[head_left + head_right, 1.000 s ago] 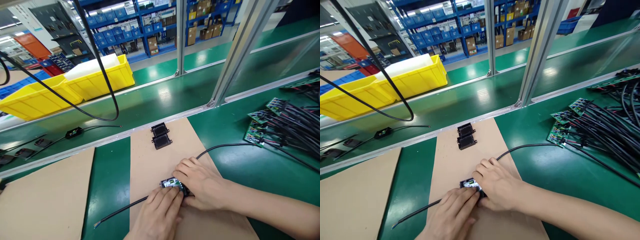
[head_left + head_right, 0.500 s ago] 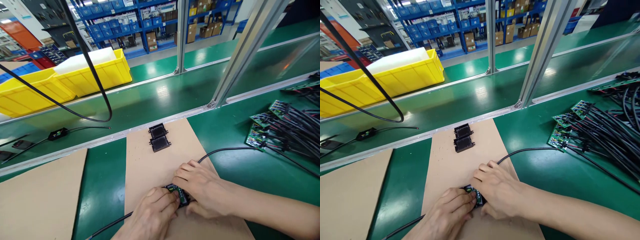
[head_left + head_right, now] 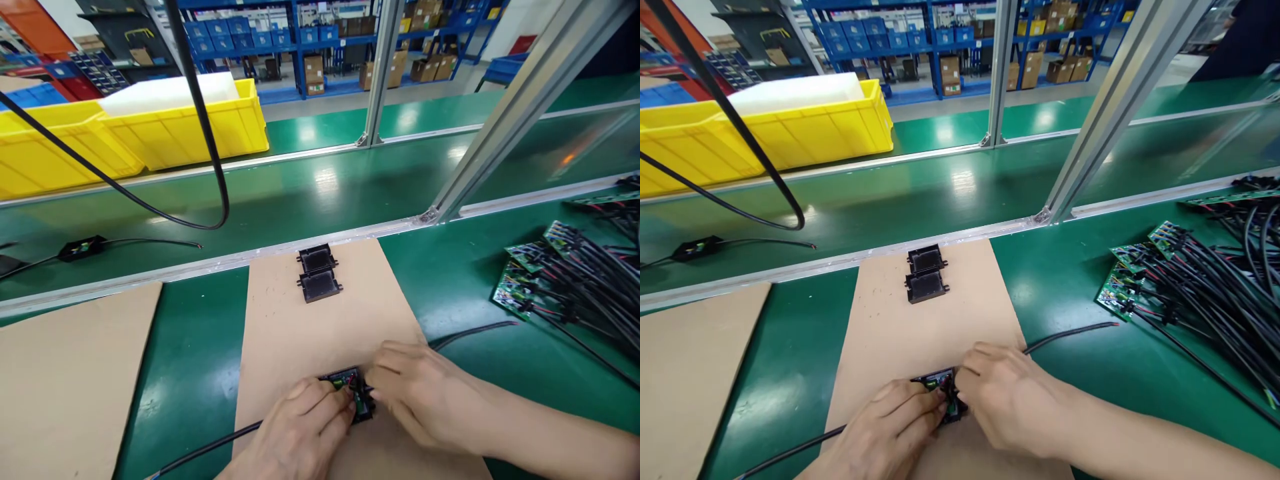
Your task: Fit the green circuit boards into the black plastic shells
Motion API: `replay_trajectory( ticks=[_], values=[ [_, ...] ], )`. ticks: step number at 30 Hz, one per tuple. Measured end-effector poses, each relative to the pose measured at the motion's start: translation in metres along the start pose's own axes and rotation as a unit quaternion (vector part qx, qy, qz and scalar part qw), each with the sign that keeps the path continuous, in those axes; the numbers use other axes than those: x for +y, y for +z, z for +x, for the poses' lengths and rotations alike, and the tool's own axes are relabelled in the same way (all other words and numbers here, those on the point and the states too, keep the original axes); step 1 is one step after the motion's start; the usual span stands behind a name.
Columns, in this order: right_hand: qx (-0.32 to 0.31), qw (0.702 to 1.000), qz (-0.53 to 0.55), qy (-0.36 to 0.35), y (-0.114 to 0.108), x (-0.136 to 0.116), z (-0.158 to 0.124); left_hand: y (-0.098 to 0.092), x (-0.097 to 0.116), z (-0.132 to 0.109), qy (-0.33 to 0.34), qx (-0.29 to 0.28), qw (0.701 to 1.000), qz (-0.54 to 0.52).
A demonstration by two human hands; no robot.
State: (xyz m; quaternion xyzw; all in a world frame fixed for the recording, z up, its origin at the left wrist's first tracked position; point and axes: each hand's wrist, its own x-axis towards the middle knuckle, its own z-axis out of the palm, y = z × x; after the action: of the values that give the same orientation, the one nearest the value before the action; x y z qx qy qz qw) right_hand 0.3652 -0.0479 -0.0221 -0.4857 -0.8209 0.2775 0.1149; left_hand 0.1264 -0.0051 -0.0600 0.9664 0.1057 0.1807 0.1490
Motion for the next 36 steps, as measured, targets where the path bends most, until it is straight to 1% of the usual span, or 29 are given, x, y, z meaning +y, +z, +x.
replay_trajectory(
  ticks=[2, 4, 5, 7, 9, 11, 14, 17, 19, 21, 24, 28, 30, 33, 36],
  values=[
    [-0.015, 0.998, 0.017, 0.056, -0.004, -0.004, 0.000, -0.001, 0.000, -0.001, 0.001, -0.009, 1.000, 0.005],
    [-0.035, 0.996, 0.030, 0.077, -0.006, -0.007, 0.003, -0.002, 0.001, -0.001, 0.003, -0.017, 1.000, 0.007],
    [-0.039, 0.997, 0.026, 0.062, -0.004, -0.009, 0.004, -0.002, 0.001, -0.002, -0.001, -0.022, 1.000, 0.005],
    [-0.017, 1.000, -0.013, -0.007, 0.002, -0.010, 0.009, -0.002, 0.002, -0.002, -0.009, -0.021, 1.000, -0.003],
    [0.012, 0.993, -0.077, -0.089, 0.011, -0.009, 0.011, -0.001, 0.002, -0.002, -0.018, -0.020, 1.000, -0.011],
    [0.026, 0.983, -0.120, -0.140, 0.017, -0.004, 0.010, 0.000, 0.002, -0.002, -0.017, -0.020, 1.000, -0.015],
    [0.028, 0.979, -0.138, -0.146, 0.022, 0.007, 0.004, 0.003, 0.001, -0.005, -0.017, -0.032, 0.999, -0.020],
    [0.038, 0.976, -0.150, -0.150, 0.025, 0.016, -0.001, 0.005, 0.001, -0.007, -0.025, -0.055, 0.998, -0.020],
    [0.046, 0.971, -0.165, -0.165, 0.026, 0.017, 0.000, 0.005, 0.001, -0.008, -0.027, -0.066, 0.997, -0.006],
    [0.050, 0.966, -0.184, -0.175, 0.028, 0.015, 0.002, 0.004, 0.001, -0.007, -0.018, -0.062, 0.998, 0.006],
    [0.041, 0.960, -0.219, -0.168, 0.029, 0.009, 0.006, 0.001, 0.004, -0.002, -0.011, -0.043, 0.999, 0.009],
    [0.033, 0.954, -0.254, -0.156, 0.033, 0.006, 0.004, -0.003, 0.009, 0.003, -0.032, -0.016, 0.999, 0.013],
    [0.034, 0.963, -0.229, -0.140, 0.035, 0.009, 0.000, -0.003, 0.010, 0.002, -0.023, -0.003, 1.000, 0.019],
    [0.050, 0.982, -0.156, -0.090, 0.038, 0.014, -0.007, -0.001, 0.010, -0.006, -0.010, 0.009, 0.999, 0.038],
    [0.073, 0.991, -0.104, -0.047, 0.037, 0.016, -0.011, 0.000, 0.011, -0.012, -0.044, 0.017, 0.997, 0.054]
  ],
)
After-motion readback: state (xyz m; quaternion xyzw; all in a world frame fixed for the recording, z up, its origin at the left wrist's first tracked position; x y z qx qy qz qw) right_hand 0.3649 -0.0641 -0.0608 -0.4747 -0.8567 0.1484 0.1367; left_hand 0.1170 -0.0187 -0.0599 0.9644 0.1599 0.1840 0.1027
